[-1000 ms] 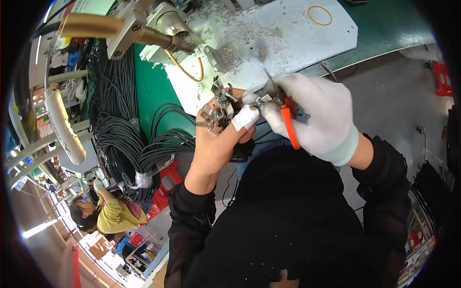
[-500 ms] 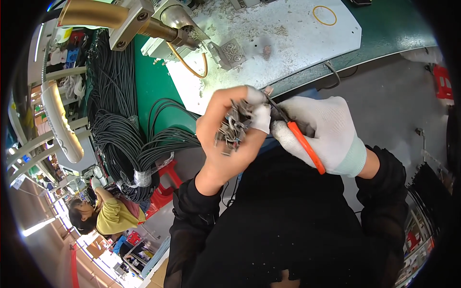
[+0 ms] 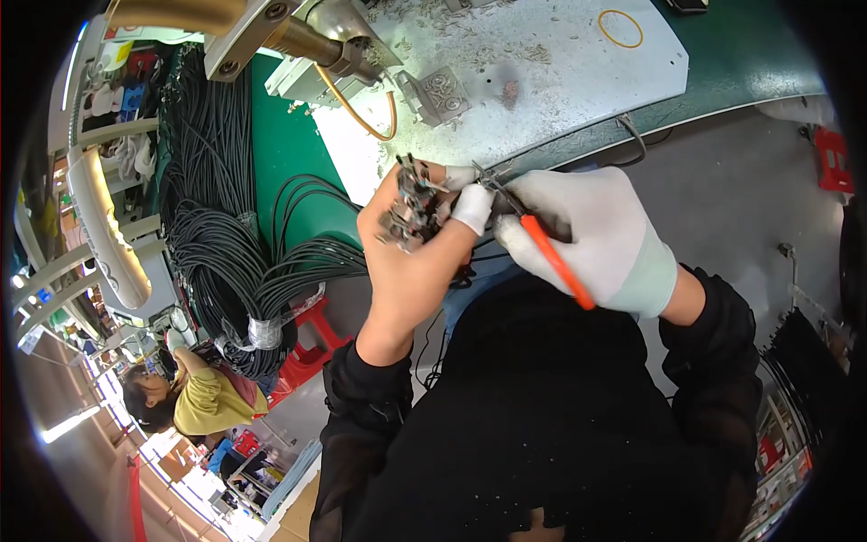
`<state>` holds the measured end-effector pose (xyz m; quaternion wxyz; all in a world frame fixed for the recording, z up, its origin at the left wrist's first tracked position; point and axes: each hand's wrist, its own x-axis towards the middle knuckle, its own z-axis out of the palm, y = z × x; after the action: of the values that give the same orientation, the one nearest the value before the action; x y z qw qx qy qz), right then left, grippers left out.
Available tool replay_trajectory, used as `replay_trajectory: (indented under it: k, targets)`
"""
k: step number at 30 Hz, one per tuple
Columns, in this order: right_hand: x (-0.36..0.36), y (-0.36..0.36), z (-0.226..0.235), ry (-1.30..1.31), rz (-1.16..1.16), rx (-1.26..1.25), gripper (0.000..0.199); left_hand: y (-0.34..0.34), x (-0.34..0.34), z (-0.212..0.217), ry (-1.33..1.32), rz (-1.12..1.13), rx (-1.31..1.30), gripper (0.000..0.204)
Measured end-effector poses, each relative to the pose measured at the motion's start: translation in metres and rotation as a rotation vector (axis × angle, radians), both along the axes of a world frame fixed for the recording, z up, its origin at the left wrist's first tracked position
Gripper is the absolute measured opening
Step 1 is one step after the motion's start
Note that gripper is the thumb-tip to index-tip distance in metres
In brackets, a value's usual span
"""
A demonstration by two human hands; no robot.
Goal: The person picks up a bundle of cables, separates a single cable, and trims its end using shears. They then place the cable end into a machine for processing before setting it aside and repeating the process with another cable.
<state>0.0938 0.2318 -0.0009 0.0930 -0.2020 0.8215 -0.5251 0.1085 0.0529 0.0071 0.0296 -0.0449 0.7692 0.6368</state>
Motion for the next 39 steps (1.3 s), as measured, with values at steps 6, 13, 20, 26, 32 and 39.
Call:
replay_trajectory:
  k: [6,13,20,26,32,39]
  targets:
    - [-0.008,-0.012,0.002,-0.740,0.143,-0.179,0.017,-0.022,-0.008,-0.015,-0.360,0.043,0.526,0.016]
    - [-0.004,-0.031,-0.015,-0.156,0.017,0.036,0.022,-0.028,-0.012,-0.020,-0.324,0.111,0.346,0.015]
    - [-0.055,-0.024,-0.011,-0.389,-0.076,-0.152,0.029,-0.057,-0.053,-0.032,-0.276,0.146,0.686,0.011]
    - [-0.109,-0.042,-0.025,-0.239,0.089,-0.227,0.031,-0.058,-0.087,-0.033,-0.281,-0.019,0.555,0.010]
    - [-0.123,-0.044,-0.037,-0.058,0.265,-0.360,0.031,-0.067,-0.099,-0.035,-0.280,-0.100,0.315,0.009]
    - [-0.124,-0.043,-0.032,-0.337,0.182,-0.210,0.029,-0.063,-0.099,-0.031,-0.265,-0.020,0.265,0.006]
